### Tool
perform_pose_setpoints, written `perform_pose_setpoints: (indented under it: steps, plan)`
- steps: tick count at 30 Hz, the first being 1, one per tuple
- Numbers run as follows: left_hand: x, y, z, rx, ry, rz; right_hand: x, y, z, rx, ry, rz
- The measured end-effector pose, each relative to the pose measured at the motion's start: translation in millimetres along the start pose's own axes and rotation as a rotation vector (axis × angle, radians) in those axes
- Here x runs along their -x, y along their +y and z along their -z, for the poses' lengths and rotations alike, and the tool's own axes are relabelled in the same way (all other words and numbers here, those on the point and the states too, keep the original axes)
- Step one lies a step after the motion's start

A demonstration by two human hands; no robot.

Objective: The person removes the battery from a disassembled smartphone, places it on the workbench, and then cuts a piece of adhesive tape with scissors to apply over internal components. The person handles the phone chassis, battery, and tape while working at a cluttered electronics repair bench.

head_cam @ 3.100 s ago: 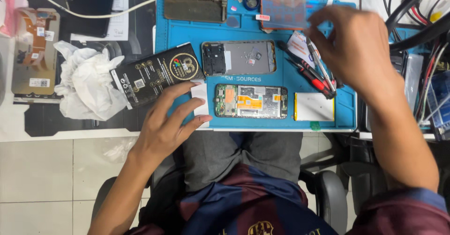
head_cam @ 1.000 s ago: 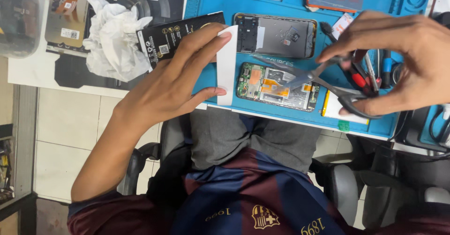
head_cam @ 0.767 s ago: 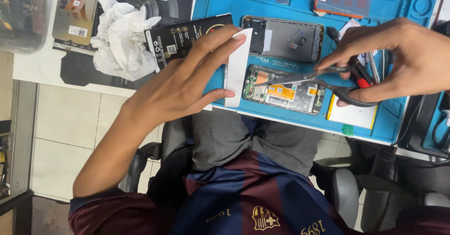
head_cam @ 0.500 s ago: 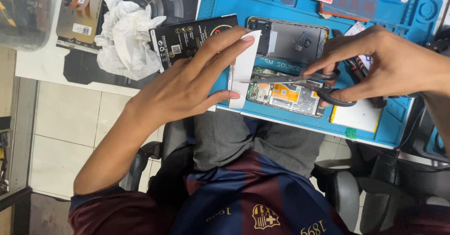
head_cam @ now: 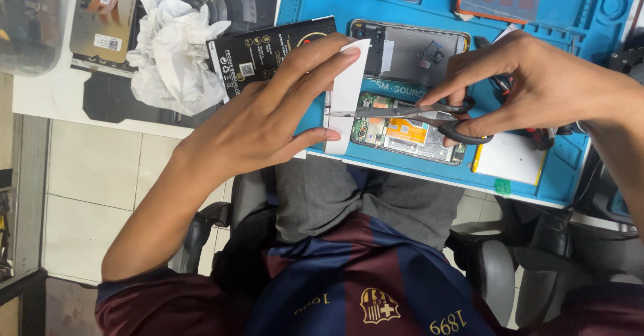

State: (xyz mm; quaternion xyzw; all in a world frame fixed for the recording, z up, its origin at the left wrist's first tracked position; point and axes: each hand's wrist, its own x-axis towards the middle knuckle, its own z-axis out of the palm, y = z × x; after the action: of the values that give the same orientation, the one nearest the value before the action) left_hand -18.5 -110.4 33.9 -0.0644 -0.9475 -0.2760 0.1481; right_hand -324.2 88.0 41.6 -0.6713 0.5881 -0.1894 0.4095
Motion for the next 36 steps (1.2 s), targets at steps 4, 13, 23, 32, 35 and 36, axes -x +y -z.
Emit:
perform_pose_setpoints:
  steps: [4,13,23,32,35,36]
  plan:
    - [-1.0,0.8,-0.2,-0.014,0.008,-0.006,1.5,2.4,-0.3,-0.02,-0.028,-0.04]
    - [-0.4,0.5,-1.1,-0.011,0.014,-0.013,1.8,4.9,-0.7,0.004,-0.012,0.009]
    - [-3.9,3.5,-2.5,-0.004,0.004,0.023,2.5,1.7,1.2,0.023,-0.012,0.001]
    - [-3.2,6.4,-2.1,-0.009,0.004,0.021,4.8,-0.6,-0.1,0.014,-0.013,-0.02]
    - [-4.1,7.1,-2.8,-0.011,0.0,0.029,5.0,-1.7,0.4,0.007,-0.021,-0.08]
    - [-3.6,7.6,-2.4,-0.015,0.005,0.024,5.1,-1.9,0.4,0.0,-0.025,-0.106]
